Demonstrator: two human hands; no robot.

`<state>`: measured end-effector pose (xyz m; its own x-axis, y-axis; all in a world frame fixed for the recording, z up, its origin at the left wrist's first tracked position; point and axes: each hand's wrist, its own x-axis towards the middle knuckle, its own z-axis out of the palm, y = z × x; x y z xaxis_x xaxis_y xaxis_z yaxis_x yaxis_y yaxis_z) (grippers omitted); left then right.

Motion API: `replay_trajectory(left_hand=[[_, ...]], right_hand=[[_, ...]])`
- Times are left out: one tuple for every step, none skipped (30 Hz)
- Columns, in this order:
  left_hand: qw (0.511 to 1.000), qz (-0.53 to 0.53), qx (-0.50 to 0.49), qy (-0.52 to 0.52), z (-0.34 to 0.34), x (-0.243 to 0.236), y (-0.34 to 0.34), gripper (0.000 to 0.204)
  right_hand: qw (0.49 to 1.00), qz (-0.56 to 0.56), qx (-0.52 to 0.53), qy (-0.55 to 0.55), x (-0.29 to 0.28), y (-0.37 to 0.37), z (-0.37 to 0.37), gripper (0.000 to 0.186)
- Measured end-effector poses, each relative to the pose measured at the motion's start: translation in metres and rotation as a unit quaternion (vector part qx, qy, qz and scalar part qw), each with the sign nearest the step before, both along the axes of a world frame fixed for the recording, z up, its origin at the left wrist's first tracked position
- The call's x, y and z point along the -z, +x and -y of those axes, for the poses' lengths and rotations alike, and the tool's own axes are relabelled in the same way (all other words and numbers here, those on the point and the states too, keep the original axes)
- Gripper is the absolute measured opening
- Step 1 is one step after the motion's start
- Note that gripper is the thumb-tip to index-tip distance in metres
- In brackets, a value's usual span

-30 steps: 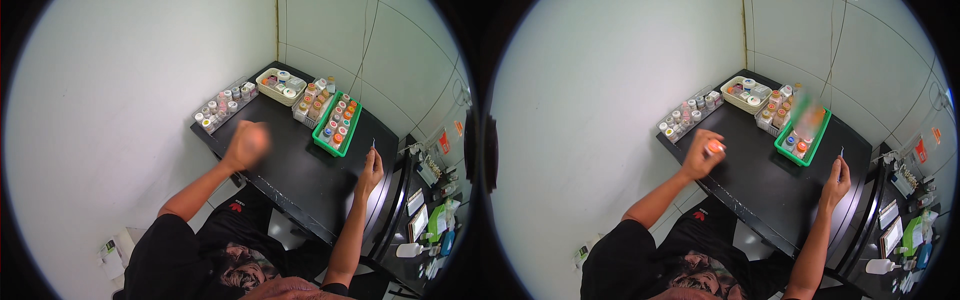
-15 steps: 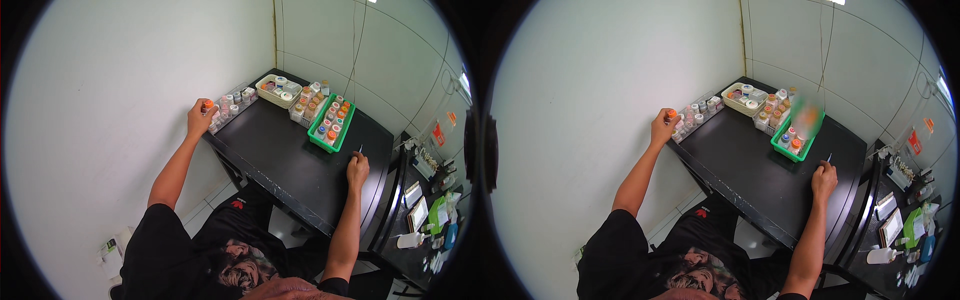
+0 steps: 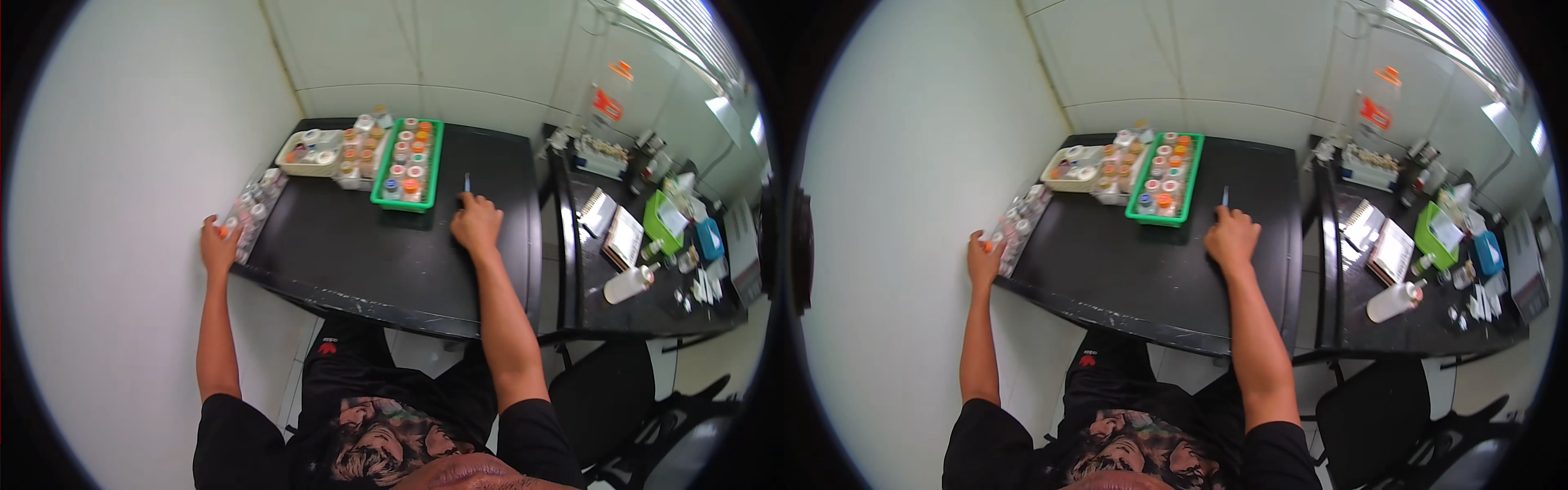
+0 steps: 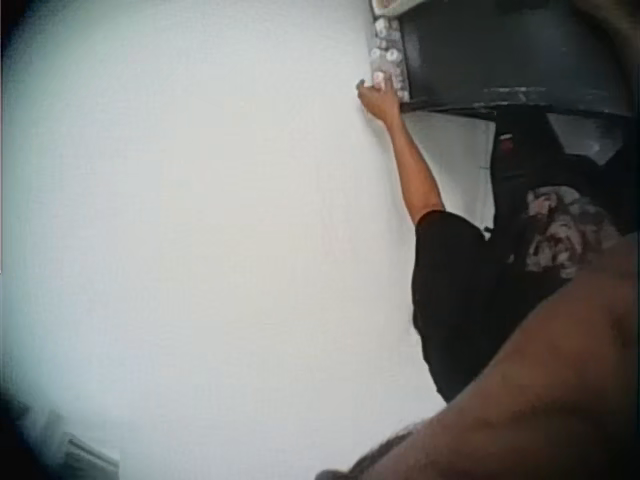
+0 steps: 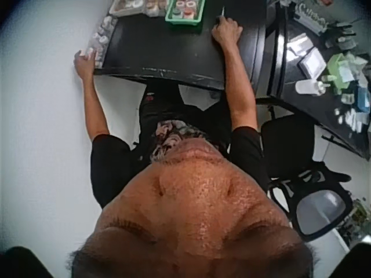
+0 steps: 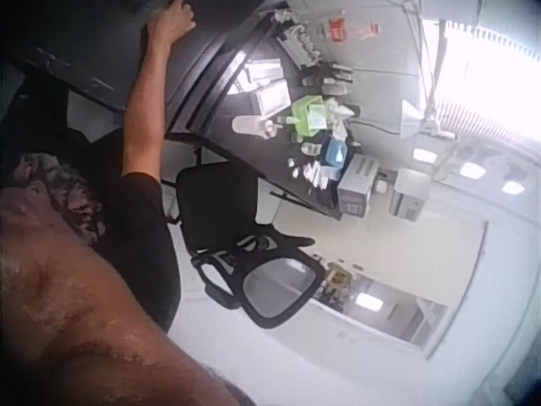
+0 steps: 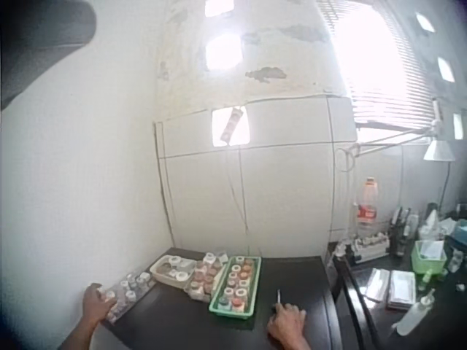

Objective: The person applies pink material to a dental prosthetic using a small tool, then uses a brush to smooth the surface while comparing the prosthetic against a tooth shade guide.

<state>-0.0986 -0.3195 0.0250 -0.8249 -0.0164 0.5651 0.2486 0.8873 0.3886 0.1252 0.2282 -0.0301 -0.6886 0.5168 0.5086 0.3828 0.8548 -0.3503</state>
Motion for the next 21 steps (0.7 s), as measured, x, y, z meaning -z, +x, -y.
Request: replay_trajectory(left_hand=[[0.998, -0.017, -0.033, -0.050, -0.013, -0.009, 0.009, 0.071], [0.998, -0.017, -0.019, -0.050, -0.025, -0.016, 0.016, 0.071], [0.995, -0.087, 0.019, -0.050, -0.044, -0.020, 0.019, 0.068], [0.985, -0.156, 0.058, -0.047, -0.064, -0.022, 0.024, 0.066], [0.974, -0.188, 0.121, -0.025, -0.080, -0.029, 0.036, 0.055], [0.972, -0.188, 0.138, -0.021, -0.100, -0.037, 0.054, 0.055], [0.970, -0.122, 0.211, 0.003, -0.117, -0.050, 0.079, 0.048], [0.956, -0.054, 0.287, 0.028, -0.142, -0.055, 0.099, 0.040], [0.926, 0.002, 0.369, 0.072, -0.164, -0.056, 0.116, 0.033], [0.887, 0.057, 0.445, 0.112, -0.184, -0.058, 0.133, 0.026], [0.851, 0.097, 0.507, 0.101, -0.209, -0.060, 0.153, 0.023], [0.808, 0.134, 0.566, 0.090, -0.236, -0.062, 0.176, 0.020], [0.748, 0.199, 0.626, 0.090, -0.263, -0.063, 0.198, 0.018], [0.684, 0.260, 0.676, 0.086, -0.285, -0.063, 0.219, 0.016], [0.613, 0.295, 0.729, 0.082, -0.307, -0.056, 0.239, 0.017], [0.541, 0.330, 0.770, 0.076, -0.324, -0.046, 0.258, 0.018], [0.480, 0.321, 0.815, 0.047, -0.342, -0.037, 0.275, 0.020], [0.411, 0.310, 0.857, 0.020, -0.363, -0.023, 0.293, 0.022], [0.353, 0.313, 0.881, 0.006, -0.381, -0.011, 0.312, 0.025], [0.293, 0.314, 0.903, -0.007, -0.398, -0.001, 0.333, 0.029], [0.263, 0.298, 0.917, -0.024, -0.412, 0.008, 0.351, 0.028]], right_hand=[[1.000, 0.006, -0.001, -0.002, -0.003, 0.004, 0.001, 0.033], [1.000, 0.007, 0.013, -0.002, -0.005, 0.006, 0.001, 0.033], [1.000, 0.001, 0.009, -0.002, -0.005, 0.010, -0.004, 0.033], [1.000, -0.004, 0.005, -0.001, -0.006, 0.013, -0.009, 0.033], [1.000, 0.002, 0.002, -0.001, -0.009, 0.012, -0.005, 0.033], [1.000, 0.009, 0.005, 0.000, -0.011, 0.012, -0.002, 0.033], [1.000, 0.019, 0.010, 0.011, -0.013, 0.009, 0.004, 0.032], [0.999, 0.029, 0.013, 0.015, -0.009, 0.008, 0.002, 0.032], [1.000, 0.016, 0.002, 0.009, -0.006, 0.006, 0.004, 0.034], [1.000, 0.006, -0.004, 0.010, -0.004, 0.004, 0.007, 0.034], [1.000, -0.005, -0.009, 0.000, -0.003, 0.005, 0.007, 0.033], [1.000, -0.003, 0.010, 0.005, -0.004, 0.009, 0.005, 0.033], [1.000, 0.004, 0.012, -0.015, -0.006, 0.014, 0.001, 0.032], [0.999, 0.007, 0.009, -0.037, -0.010, 0.015, -0.003, 0.031], [0.999, 0.009, 0.025, -0.032, -0.019, 0.019, -0.010, 0.031], [0.998, -0.021, 0.010, -0.056, -0.035, 0.022, -0.009, 0.030], [0.996, -0.052, -0.004, -0.077, -0.054, 0.026, -0.012, 0.029], [0.996, -0.047, 0.009, -0.070, -0.073, 0.033, -0.025, 0.029], [0.996, -0.078, 0.022, -0.035, -0.099, 0.038, -0.044, 0.026], [0.994, -0.107, 0.035, 0.004, -0.130, 0.044, -0.066, 0.024], [0.994, -0.086, 0.065, 0.022, -0.160, 0.050, -0.085, 0.022]])
